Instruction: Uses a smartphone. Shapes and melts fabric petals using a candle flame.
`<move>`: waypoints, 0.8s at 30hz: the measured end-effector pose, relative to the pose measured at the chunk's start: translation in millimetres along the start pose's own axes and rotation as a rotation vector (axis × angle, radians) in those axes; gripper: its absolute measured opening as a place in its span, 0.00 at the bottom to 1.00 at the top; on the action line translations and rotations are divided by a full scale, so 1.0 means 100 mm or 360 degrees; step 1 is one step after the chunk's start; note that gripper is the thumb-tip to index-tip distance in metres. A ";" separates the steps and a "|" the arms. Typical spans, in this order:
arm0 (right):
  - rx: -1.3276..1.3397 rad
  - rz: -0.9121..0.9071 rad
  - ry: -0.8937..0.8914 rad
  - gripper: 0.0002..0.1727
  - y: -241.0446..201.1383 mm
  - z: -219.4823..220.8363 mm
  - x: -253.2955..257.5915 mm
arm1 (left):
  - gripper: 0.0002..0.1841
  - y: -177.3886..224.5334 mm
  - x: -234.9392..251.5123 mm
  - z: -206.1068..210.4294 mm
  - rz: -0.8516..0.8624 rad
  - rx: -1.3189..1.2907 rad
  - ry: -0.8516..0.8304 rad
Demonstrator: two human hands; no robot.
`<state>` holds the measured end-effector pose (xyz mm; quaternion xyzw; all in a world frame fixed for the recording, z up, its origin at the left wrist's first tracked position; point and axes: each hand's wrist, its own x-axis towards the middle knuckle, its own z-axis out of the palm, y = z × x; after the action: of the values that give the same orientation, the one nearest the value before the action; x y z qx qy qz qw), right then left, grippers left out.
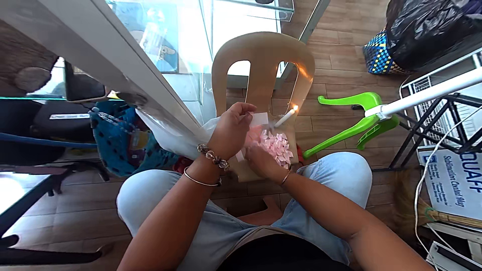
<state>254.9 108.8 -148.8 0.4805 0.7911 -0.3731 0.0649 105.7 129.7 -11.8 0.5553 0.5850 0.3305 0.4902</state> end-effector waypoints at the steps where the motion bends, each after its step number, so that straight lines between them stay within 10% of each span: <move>1: 0.0007 0.0012 -0.0050 0.17 -0.05 0.13 0.04 | 0.12 0.00 -0.01 -0.01 0.0002 -0.0006 0.0011; 5: -0.0135 0.0015 -0.0078 0.30 -0.18 0.45 0.05 | 0.12 -0.01 -0.07 -0.04 0.0006 -0.0018 0.0003; 16: -0.0231 -0.0270 0.0449 0.22 -0.12 0.88 -0.13 | 0.12 0.09 -0.29 -0.16 0.0115 -0.0019 0.0041; 24: 0.0061 0.0217 0.0531 0.23 -0.26 0.43 -0.11 | 0.12 0.00 -0.09 -0.29 0.0118 -0.0106 0.0093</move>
<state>229.1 66.3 -160.9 0.5894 0.7491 -0.2981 -0.0512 77.0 125.3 -1.3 0.5500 0.5669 0.3837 0.4784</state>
